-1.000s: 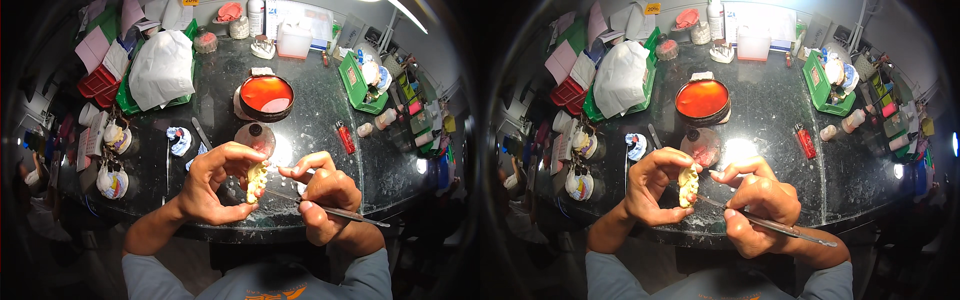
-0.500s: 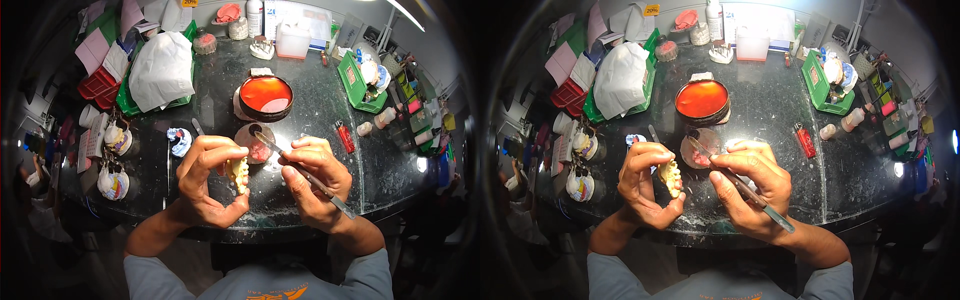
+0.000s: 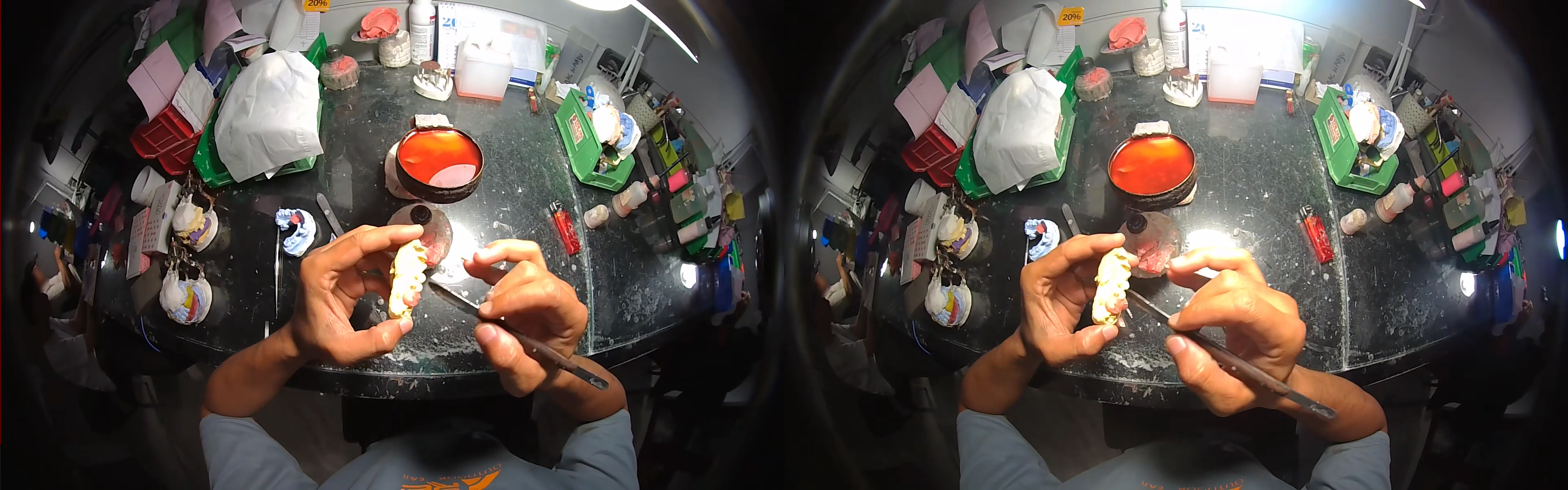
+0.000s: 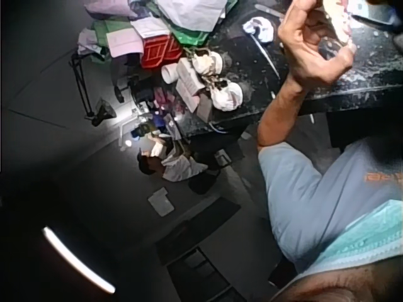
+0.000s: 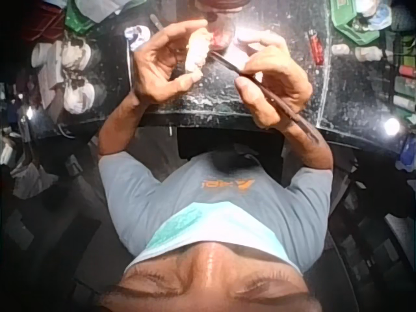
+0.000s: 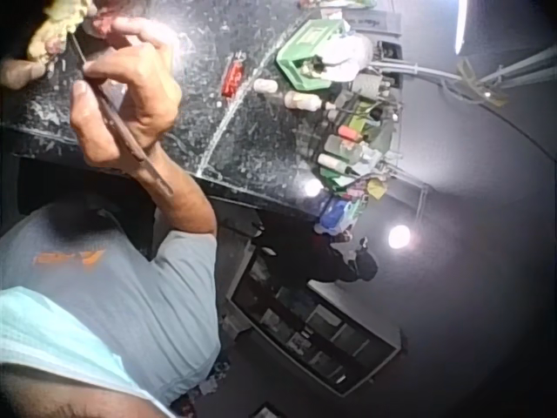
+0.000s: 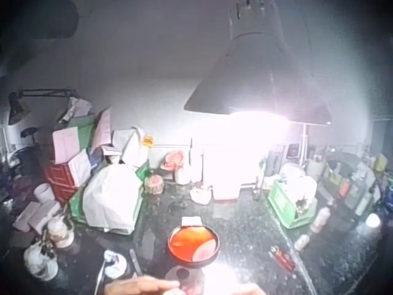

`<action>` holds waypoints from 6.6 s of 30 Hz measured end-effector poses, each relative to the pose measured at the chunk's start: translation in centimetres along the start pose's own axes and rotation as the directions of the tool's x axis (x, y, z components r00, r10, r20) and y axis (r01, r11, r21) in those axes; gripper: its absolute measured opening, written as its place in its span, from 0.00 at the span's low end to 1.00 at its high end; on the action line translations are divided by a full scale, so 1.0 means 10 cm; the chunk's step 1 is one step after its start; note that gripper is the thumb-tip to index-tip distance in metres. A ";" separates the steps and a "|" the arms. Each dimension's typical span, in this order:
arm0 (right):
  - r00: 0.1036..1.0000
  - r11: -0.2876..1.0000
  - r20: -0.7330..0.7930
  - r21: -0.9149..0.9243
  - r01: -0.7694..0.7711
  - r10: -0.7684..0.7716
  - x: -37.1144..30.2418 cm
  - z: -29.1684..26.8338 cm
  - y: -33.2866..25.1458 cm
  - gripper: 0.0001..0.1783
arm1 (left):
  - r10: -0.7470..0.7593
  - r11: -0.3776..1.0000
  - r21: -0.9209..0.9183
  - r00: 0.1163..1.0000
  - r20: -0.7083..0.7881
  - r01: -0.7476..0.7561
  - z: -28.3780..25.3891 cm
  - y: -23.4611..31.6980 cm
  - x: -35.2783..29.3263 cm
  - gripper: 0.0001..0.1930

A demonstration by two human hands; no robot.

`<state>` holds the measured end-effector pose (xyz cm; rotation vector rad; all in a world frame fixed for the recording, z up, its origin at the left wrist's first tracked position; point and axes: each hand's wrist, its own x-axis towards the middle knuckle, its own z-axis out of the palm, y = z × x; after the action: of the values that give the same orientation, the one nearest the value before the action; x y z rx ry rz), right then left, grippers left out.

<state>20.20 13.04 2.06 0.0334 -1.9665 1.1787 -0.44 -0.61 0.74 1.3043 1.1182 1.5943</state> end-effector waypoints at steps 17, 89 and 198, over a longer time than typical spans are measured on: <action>0.998 0.979 -0.057 0.200 0.046 -0.035 0.01 0.19 0.00 0.07 | -0.023 0.996 -0.083 0.995 0.102 0.031 -0.01 0.01 0.04 0.39; 0.998 0.994 -0.047 0.106 -0.036 0.041 0.01 0.12 -0.06 0.05 | 0.256 0.949 0.165 0.962 0.094 -0.268 0.03 -0.04 0.08 0.33; 0.844 0.962 -0.495 0.261 -0.085 0.209 0.28 0.09 0.07 0.06 | 0.199 0.961 0.215 0.974 -0.112 -0.172 0.00 0.02 -0.01 0.39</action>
<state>17.48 13.84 3.18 -0.2968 -1.3675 1.3452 -0.43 -0.82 0.89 1.4921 1.3022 1.7619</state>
